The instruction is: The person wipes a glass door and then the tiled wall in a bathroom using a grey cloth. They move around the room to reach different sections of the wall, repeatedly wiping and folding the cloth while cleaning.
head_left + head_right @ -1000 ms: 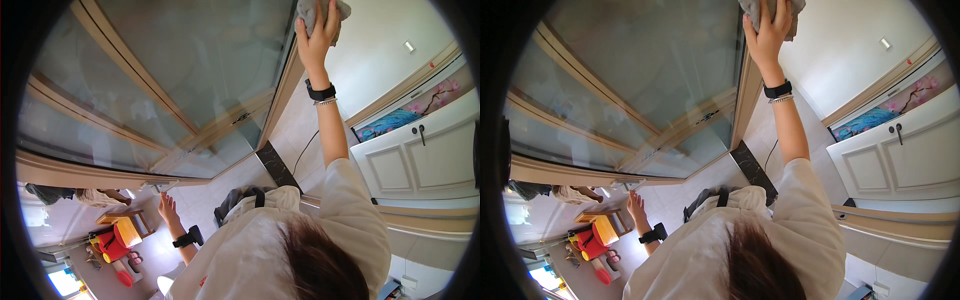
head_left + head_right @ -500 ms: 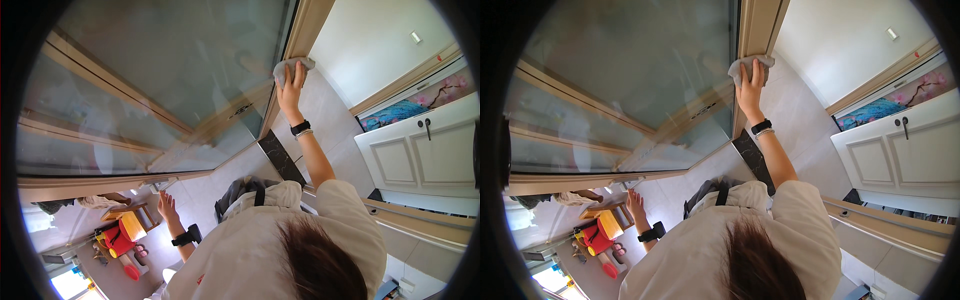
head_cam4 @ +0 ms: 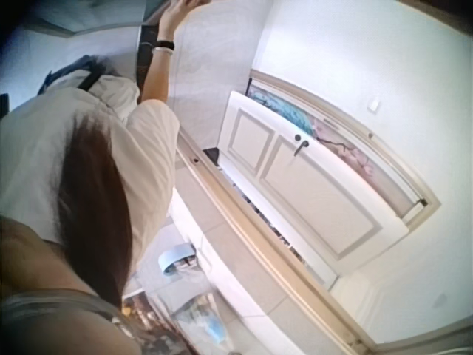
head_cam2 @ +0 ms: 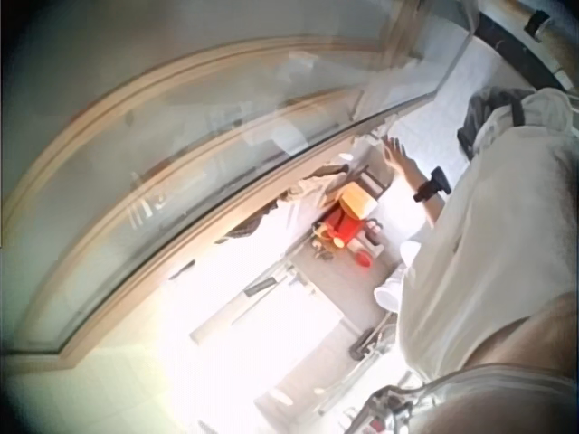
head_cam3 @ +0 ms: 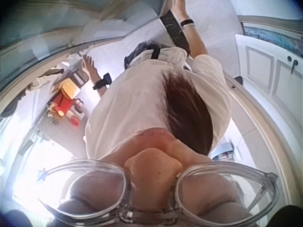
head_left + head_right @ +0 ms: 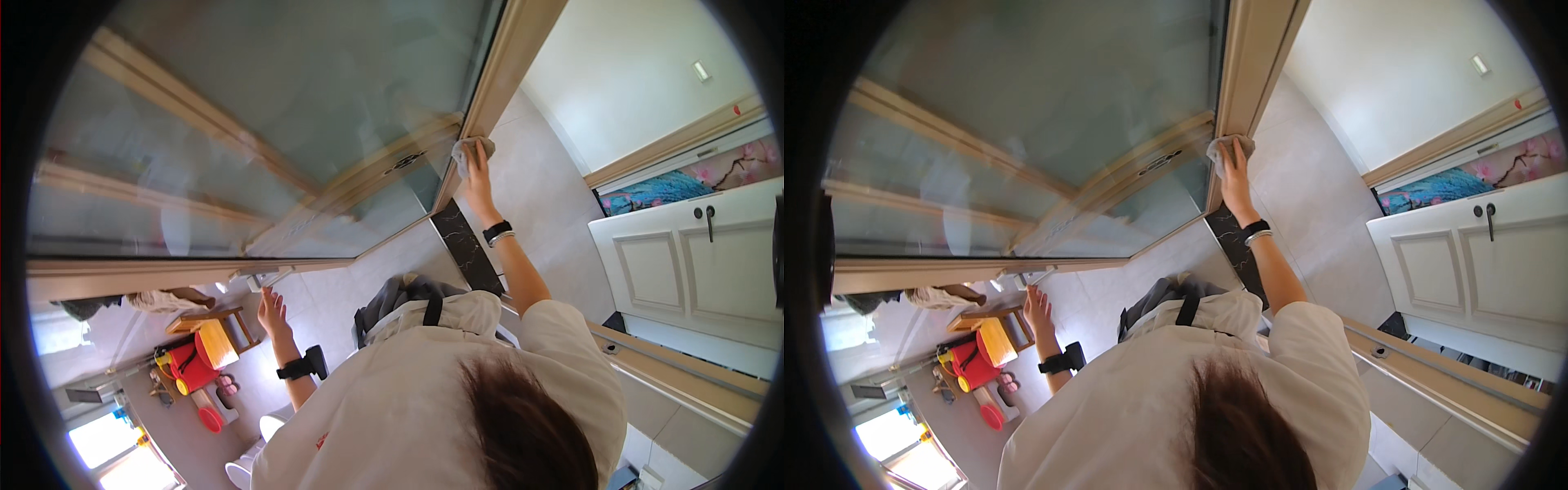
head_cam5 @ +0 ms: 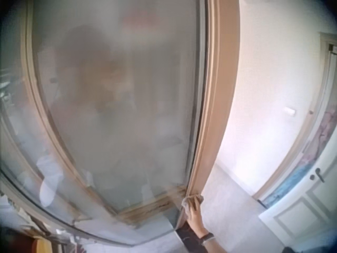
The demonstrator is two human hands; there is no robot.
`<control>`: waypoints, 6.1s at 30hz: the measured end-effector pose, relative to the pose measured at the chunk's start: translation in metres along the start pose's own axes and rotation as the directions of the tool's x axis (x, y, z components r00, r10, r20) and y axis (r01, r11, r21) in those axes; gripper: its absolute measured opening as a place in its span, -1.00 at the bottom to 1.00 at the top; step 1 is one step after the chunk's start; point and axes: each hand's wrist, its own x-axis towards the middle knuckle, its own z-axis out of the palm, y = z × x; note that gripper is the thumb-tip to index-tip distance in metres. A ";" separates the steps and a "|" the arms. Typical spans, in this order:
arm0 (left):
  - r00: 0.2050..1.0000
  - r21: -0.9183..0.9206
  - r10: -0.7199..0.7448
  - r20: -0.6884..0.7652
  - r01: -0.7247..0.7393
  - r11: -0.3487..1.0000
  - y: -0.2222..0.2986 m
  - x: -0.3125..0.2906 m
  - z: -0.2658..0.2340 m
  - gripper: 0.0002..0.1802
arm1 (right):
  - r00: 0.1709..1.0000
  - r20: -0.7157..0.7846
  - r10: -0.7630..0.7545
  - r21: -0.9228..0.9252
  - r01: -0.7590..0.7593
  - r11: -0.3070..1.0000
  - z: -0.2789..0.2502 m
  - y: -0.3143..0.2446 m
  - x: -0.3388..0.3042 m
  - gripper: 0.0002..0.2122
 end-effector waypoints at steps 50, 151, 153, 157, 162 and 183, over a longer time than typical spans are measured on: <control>0.999 0.011 0.044 0.020 -0.044 0.999 0.008 -0.007 0.010 -0.58 | 0.899 0.075 -0.431 0.045 0.428 0.903 0.079 -0.133 -0.029 -0.70; 0.971 -0.792 -0.234 0.045 0.177 0.584 -0.051 -0.017 -0.368 -0.39 | 0.197 0.951 -0.237 0.115 0.485 0.867 0.424 -0.419 -0.190 -0.63; 0.975 -0.842 -0.190 0.117 0.199 0.502 -0.042 -0.015 -0.376 -0.33 | 0.310 0.885 -0.347 0.151 0.513 0.845 0.429 -0.429 -0.202 -0.62; 0.987 -0.830 -0.094 0.128 0.159 0.535 -0.025 0.001 -0.387 -0.38 | 0.299 0.934 -0.193 0.126 0.230 0.965 0.447 -0.463 -0.214 -0.60; 0.987 -0.715 0.015 0.158 0.104 0.691 0.006 0.044 -0.409 -0.45 | -0.002 0.964 -0.265 0.263 -0.132 0.956 0.470 -0.520 -0.223 -0.51; 0.996 -0.317 0.045 -0.077 -0.068 0.946 0.104 0.233 -0.489 -0.51 | 0.318 0.750 -0.581 0.656 -0.245 0.714 0.549 -0.722 -0.193 -0.70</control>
